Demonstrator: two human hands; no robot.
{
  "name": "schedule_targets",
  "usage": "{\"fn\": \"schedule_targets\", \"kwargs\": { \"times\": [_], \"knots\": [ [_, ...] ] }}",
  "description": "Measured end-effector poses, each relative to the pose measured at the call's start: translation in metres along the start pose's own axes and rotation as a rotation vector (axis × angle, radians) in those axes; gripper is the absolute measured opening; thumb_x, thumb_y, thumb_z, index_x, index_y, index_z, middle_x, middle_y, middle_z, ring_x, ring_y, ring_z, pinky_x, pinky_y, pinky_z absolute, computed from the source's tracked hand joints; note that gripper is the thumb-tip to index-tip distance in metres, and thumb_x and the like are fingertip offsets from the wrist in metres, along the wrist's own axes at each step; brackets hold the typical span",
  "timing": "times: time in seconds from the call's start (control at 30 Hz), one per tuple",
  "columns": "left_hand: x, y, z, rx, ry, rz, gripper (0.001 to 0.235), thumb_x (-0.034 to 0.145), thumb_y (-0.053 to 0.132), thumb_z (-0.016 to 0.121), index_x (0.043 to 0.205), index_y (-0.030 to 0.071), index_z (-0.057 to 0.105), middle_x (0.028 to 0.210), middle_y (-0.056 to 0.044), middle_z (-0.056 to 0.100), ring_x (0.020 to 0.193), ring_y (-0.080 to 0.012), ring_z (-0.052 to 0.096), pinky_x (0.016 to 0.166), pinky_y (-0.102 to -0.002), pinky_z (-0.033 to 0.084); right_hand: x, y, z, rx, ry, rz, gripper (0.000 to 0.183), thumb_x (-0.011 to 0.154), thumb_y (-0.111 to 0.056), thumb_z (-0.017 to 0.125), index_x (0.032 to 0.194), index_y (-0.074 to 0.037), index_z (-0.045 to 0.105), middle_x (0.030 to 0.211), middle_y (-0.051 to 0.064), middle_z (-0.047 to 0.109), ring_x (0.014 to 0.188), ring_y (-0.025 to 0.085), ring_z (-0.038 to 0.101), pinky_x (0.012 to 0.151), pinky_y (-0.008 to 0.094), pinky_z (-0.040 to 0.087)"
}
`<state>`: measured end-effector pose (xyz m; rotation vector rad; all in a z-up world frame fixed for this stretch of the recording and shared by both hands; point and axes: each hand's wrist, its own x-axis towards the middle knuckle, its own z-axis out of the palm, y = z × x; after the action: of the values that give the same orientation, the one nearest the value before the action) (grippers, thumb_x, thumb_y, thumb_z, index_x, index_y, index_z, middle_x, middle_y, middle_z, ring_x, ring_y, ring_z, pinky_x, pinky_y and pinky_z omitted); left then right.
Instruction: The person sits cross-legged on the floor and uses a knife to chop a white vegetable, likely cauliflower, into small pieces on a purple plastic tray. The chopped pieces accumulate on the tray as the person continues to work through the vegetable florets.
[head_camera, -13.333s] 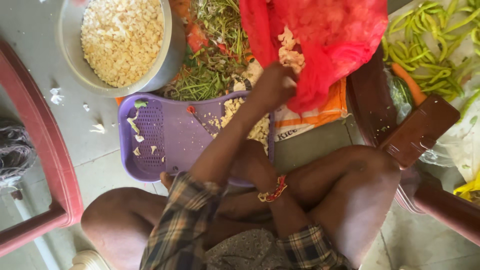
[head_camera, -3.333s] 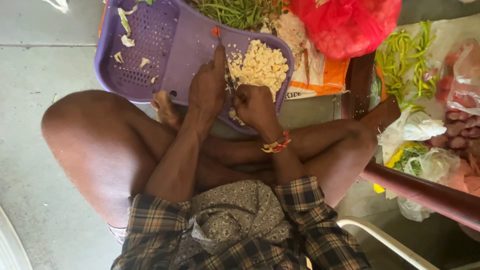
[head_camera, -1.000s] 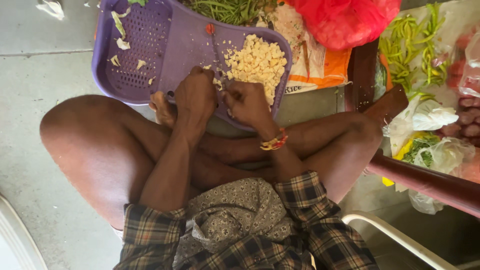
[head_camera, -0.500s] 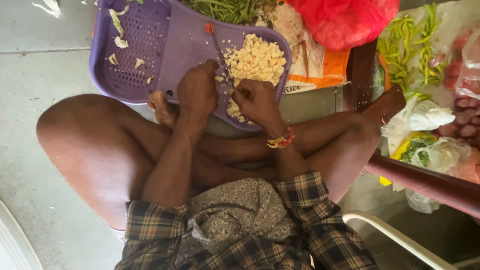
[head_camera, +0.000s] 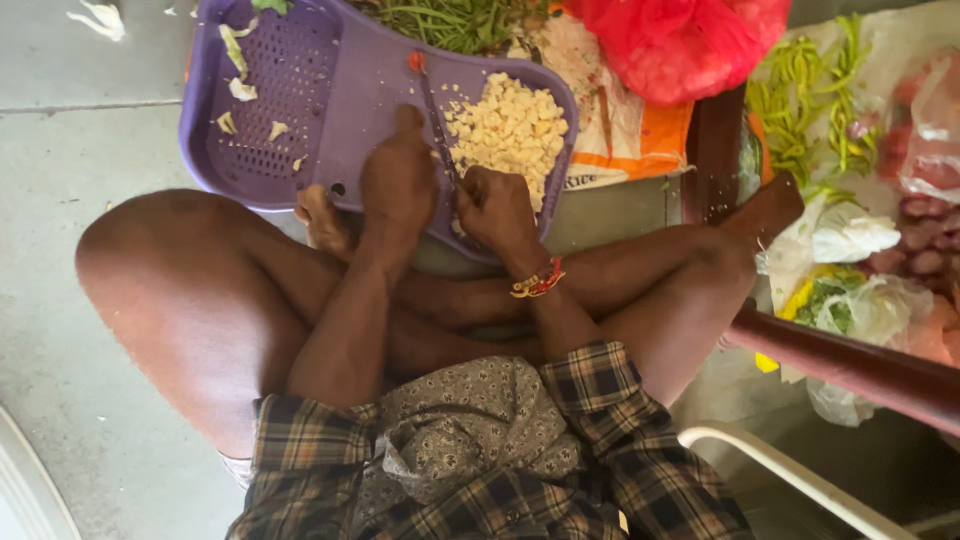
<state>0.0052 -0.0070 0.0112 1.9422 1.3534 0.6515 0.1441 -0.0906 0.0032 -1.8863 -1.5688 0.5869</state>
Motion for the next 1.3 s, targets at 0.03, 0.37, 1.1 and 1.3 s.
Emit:
{"fn": "schedule_targets", "kwargs": {
  "times": [0.03,0.37,1.1,1.3],
  "knots": [
    [0.000,-0.002,-0.001,-0.019,0.014,0.030,0.038,0.087,-0.002,0.062,0.123,0.004,0.051,0.087,-0.021,0.073,0.082,-0.0463,0.070,0.069,-0.056,0.053,0.003,-0.001,-0.005,0.018,-0.016,0.001,0.014,0.087,-0.015,0.074,0.081,-0.003,0.071,0.069,0.016,0.070,0.061,0.028,0.070,0.058,0.037,0.053],
    [0.000,-0.008,0.001,-0.060,0.016,0.075,0.045,0.087,-0.008,0.056,0.130,0.007,0.054,0.094,-0.019,0.074,0.088,-0.0423,0.070,0.075,-0.053,0.053,0.006,-0.035,-0.042,0.113,-0.066,0.091,0.017,0.090,-0.015,0.073,0.080,-0.001,0.071,0.063,0.010,0.067,0.054,0.014,0.063,0.053,0.031,0.048],
    [0.008,-0.001,0.001,-0.023,-0.102,-0.109,0.036,0.088,0.002,0.064,0.124,0.004,0.059,0.089,-0.020,0.072,0.085,-0.0436,0.069,0.073,-0.055,0.052,0.007,-0.001,0.003,-0.041,-0.026,0.034,0.011,0.083,-0.014,0.069,0.084,-0.004,0.070,0.072,0.019,0.068,0.068,0.038,0.069,0.064,0.045,0.055],
    [0.003,0.006,0.004,0.082,0.031,0.147,0.029,0.079,0.007,0.072,0.107,0.002,0.065,0.101,-0.025,0.066,0.095,-0.0462,0.062,0.079,-0.053,0.051,0.005,-0.001,-0.026,-0.133,0.000,0.125,0.015,0.087,-0.022,0.070,0.083,-0.007,0.072,0.074,0.016,0.070,0.071,0.036,0.070,0.066,0.047,0.054]
  ]
}}
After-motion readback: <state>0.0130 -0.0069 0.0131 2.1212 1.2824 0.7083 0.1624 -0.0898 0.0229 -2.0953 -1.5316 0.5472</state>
